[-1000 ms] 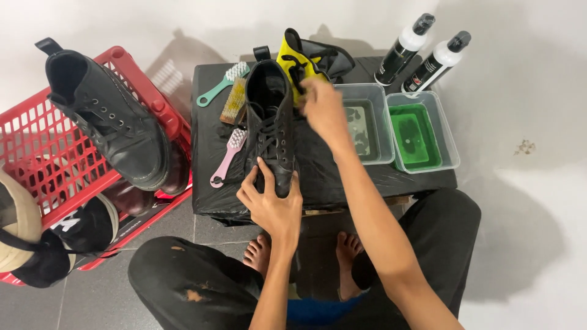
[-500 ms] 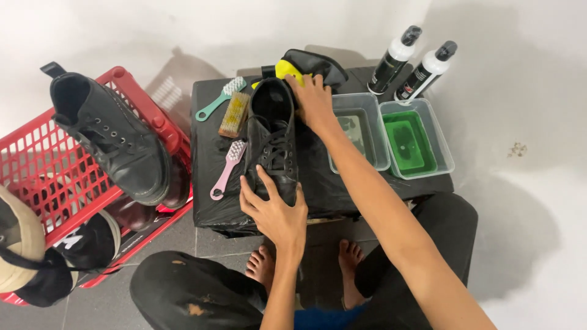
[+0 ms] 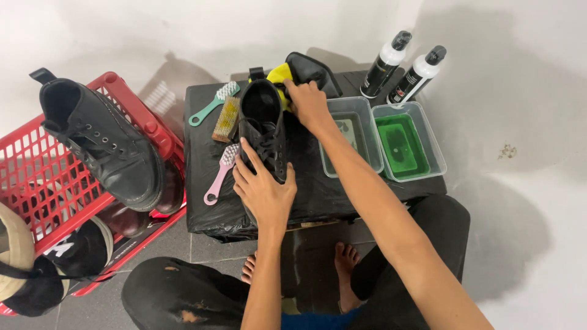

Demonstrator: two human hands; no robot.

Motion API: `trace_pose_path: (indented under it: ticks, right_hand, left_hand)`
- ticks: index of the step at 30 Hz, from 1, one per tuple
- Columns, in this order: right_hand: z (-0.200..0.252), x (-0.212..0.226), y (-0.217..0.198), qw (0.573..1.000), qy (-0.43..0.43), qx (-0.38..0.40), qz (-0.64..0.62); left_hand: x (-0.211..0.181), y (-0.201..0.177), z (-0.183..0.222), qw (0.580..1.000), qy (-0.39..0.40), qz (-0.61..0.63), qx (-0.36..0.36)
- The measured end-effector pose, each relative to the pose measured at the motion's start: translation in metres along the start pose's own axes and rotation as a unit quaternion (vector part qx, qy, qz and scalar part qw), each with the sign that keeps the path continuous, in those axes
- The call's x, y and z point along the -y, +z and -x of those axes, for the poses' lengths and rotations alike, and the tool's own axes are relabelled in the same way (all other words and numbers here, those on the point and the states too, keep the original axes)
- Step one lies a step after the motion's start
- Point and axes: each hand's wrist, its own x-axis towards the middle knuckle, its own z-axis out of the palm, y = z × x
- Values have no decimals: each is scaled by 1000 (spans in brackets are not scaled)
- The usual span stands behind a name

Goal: Cleaning the upper part of a black leather boot using brushes and a cloth.

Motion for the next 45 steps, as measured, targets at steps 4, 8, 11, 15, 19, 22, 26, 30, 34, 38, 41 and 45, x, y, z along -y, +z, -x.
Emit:
trace_pose_path:
  ticks: [4, 8, 11, 15, 19, 22, 26, 30, 34, 38, 41, 45]
  right_hand:
    - [-4, -3, -9, 999, -2, -25, -29]
    - [-10, -13, -18, 998, 8, -25, -55]
    - [-16, -24, -30, 996, 25, 13, -90]
    - [-12, -22, -44, 988, 17, 113, -107]
    - [-14, -13, -63, 974, 39, 204, -90]
    - [-17, -17, -58, 969, 43, 232, -66]
    - [-13, -24, -52, 960, 40, 266, -78]
    - [-2, -11, -72, 954, 36, 290, -67]
    - [-3, -20, -66, 958, 22, 273, -86]
    - [6, -11, -82, 957, 9, 243, -159]
    - [18, -5, -99, 960, -5, 210, -187]
    - [26, -5, -99, 968, -30, 144, -204]
  left_hand:
    - [1, -1, -3, 1000, -4, 13, -8]
    - [1, 6, -2, 1000, 0, 6, -4]
    - [4, 16, -3, 1000, -12, -14, 13]
    - [1, 15, -2, 1000, -11, -5, -1]
    - [-2, 15, -1, 1000, -19, -2, -2]
    - [-4, 15, -3, 1000, -23, 2, 4]
    - [-4, 18, -1, 999, -34, -4, 12]
    - [-5, 20, -1, 999, -46, -4, 19]
    - [-4, 18, -1, 999, -43, -4, 10]
    - [-2, 16, -1, 999, -39, -12, 15]
    - [-2, 10, -2, 999, -37, 6, 25]
    - [0, -13, -5, 995, -29, 70, 69]
